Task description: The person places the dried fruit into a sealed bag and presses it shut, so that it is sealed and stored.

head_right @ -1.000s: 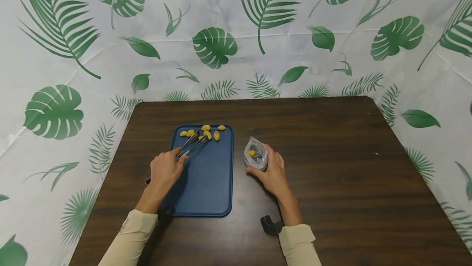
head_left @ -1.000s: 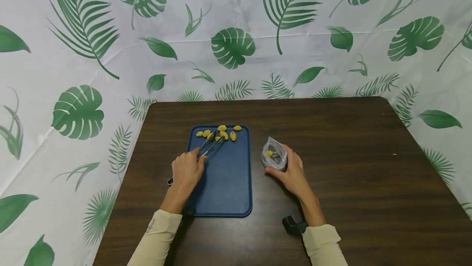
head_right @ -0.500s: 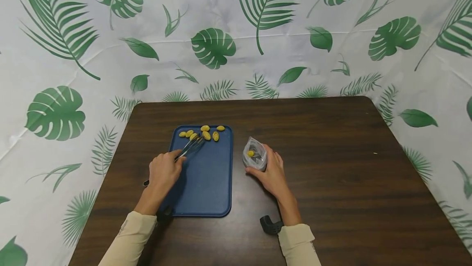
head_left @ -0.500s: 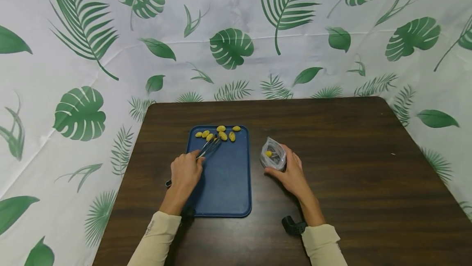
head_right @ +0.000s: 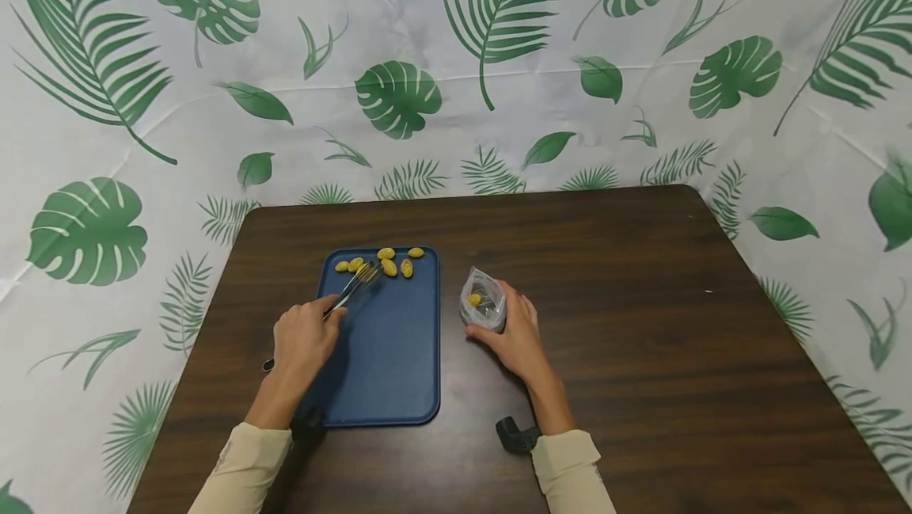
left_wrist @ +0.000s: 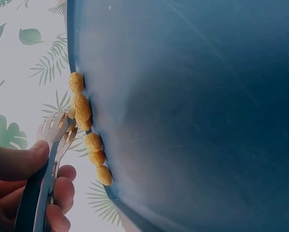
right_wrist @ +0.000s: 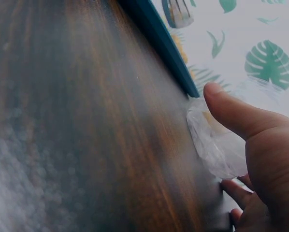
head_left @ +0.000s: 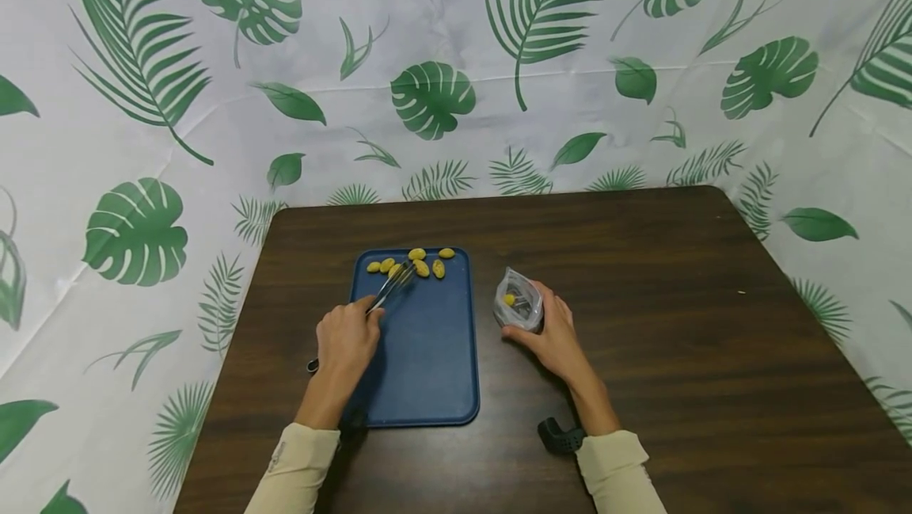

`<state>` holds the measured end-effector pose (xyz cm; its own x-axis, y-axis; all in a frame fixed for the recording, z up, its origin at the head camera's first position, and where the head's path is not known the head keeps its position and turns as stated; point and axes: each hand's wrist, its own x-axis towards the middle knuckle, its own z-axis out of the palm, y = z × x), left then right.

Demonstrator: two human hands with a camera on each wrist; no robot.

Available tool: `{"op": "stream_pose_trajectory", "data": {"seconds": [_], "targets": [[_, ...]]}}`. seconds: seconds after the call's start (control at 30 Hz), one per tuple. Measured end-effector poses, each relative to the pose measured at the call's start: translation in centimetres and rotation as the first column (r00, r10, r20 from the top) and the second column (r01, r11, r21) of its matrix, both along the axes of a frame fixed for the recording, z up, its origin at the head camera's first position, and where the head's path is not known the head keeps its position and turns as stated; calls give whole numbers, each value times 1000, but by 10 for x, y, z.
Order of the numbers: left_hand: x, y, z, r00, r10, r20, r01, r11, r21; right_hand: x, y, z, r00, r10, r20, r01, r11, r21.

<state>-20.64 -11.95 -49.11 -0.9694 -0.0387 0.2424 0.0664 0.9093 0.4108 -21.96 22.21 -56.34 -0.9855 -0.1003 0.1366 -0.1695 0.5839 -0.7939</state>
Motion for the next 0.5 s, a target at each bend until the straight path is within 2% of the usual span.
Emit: {"op": "stream_pose_trajectory", "data": {"seconds": [0.23, 0.5], "targets": [[3, -2, 6, 999, -8, -37, 8, 1000, 7, 1, -3, 2, 1000, -3, -13, 3, 1000, -6], [4, -1, 10, 997, -5, -71, 6, 1000, 12, -3, -4, -4, 999, 15, -46, -15, 1000, -5]]}}
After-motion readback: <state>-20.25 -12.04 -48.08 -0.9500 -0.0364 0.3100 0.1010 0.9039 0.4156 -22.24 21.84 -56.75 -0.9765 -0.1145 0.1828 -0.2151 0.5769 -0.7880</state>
